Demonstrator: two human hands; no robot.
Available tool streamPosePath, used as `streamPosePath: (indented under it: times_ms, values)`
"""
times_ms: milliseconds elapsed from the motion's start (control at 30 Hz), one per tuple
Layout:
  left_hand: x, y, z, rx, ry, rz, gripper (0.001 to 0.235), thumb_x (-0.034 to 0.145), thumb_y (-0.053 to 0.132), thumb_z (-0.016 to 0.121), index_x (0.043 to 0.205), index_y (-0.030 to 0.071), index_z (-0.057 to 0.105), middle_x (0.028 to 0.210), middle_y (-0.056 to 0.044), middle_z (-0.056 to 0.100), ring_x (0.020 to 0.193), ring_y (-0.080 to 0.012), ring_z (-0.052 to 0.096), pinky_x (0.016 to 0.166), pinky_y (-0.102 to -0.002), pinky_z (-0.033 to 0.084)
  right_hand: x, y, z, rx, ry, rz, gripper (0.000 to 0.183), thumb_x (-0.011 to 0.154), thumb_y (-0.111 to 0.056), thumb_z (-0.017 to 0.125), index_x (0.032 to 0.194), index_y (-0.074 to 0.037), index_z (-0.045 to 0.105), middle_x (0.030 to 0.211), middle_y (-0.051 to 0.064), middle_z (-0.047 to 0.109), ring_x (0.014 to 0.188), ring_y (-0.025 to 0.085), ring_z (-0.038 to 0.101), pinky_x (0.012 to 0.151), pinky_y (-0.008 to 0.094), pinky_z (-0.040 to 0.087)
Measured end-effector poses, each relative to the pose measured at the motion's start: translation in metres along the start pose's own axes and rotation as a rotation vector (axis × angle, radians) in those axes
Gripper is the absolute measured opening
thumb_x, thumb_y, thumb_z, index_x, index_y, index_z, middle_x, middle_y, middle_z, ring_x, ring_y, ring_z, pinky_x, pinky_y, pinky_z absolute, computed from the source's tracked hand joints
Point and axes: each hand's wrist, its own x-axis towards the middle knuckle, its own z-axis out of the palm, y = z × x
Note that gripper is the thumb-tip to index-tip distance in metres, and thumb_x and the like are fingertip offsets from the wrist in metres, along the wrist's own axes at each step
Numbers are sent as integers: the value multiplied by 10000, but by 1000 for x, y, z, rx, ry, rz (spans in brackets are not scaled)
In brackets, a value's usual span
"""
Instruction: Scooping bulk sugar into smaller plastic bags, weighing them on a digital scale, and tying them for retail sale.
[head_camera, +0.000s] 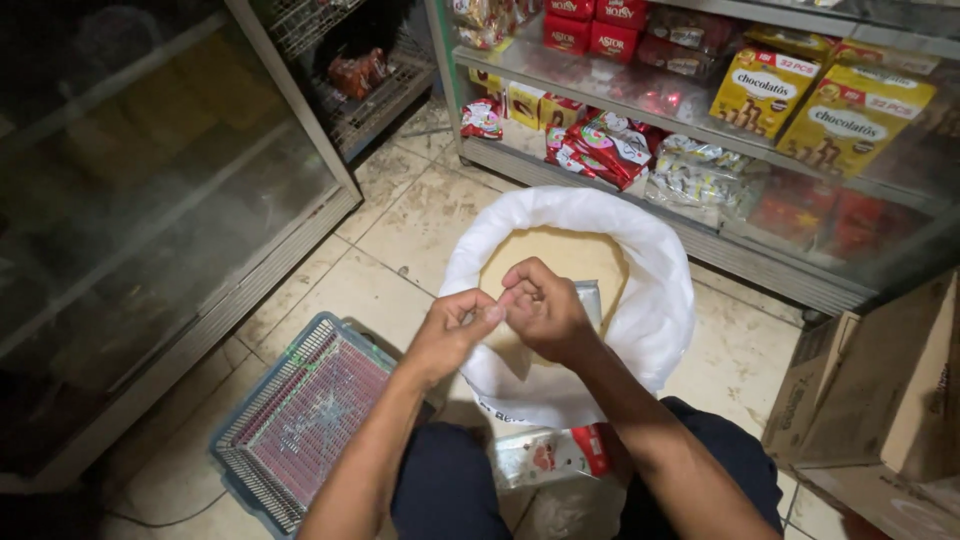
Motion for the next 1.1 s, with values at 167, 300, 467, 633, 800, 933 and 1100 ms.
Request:
streamPosePath:
  times_ms: [167, 300, 467, 633, 800, 933, 1100]
  values:
    - [20, -51, 12, -142, 187, 56, 139, 994, 193, 700, 950, 73, 754, 787, -13, 590, 793, -107, 565, 795, -271, 513, 1, 7, -4, -115, 108, -77, 176, 814, -2, 706, 931, -111, 778, 728, 74, 735, 574, 132, 595, 567, 253, 524]
    - [26, -60, 27, -243, 326, 13, 165, 1026, 198, 643, 950, 81, 731, 772, 1, 608, 726, -81, 575, 685, -229, 517, -5, 9, 0, -236, 170, -185, 207, 785, -45, 710, 947, -95, 829, 714, 107, 679, 570, 218, 631, 564, 311, 542]
    - [12, -36, 30, -88, 333, 72, 162, 1006, 154, 669, 907, 85, 777, 793, -22, 674, 790, -102, 595, 808, -291, 533, -2, 8, -9, -192, 134, -155, 123, 819, -87, 743, 902, -91, 834, 681, 98, 690, 555, 206, 632, 549, 323, 538]
    - [6, -32, 32, 184, 338, 157, 118, 960, 133, 727, 877, 118, 810, 836, -36, 738, 862, -134, 651, 904, -348, 515, -4, 19, -11, -169, 113, -186, 108, 809, -58, 716, 743, -58, 802, 559, 105, 638, 465, 207, 580, 458, 341, 480]
    - [7, -39, 31, 319, 366, 277, 92, 932, 140, 746, 851, 132, 789, 771, -49, 732, 812, -247, 690, 882, -388, 510, -4, 21, -7, -346, 167, -280, 177, 746, -27, 641, 594, -94, 704, 475, 62, 546, 399, 228, 541, 403, 285, 443]
    - [10, -42, 32, 379, 381, 286, 110, 941, 144, 728, 844, 148, 781, 737, -27, 718, 795, -252, 700, 872, -386, 508, -1, 14, -10, -363, 163, -289, 160, 737, -62, 654, 595, -107, 712, 465, 47, 535, 376, 217, 516, 392, 276, 441]
    - [15, -57, 36, 447, 434, 182, 112, 965, 204, 691, 895, 163, 768, 670, -99, 701, 775, -348, 702, 815, -434, 517, 1, 12, -8, -486, 262, -416, 137, 752, -157, 659, 615, -157, 673, 499, 54, 526, 439, 279, 583, 415, 343, 471]
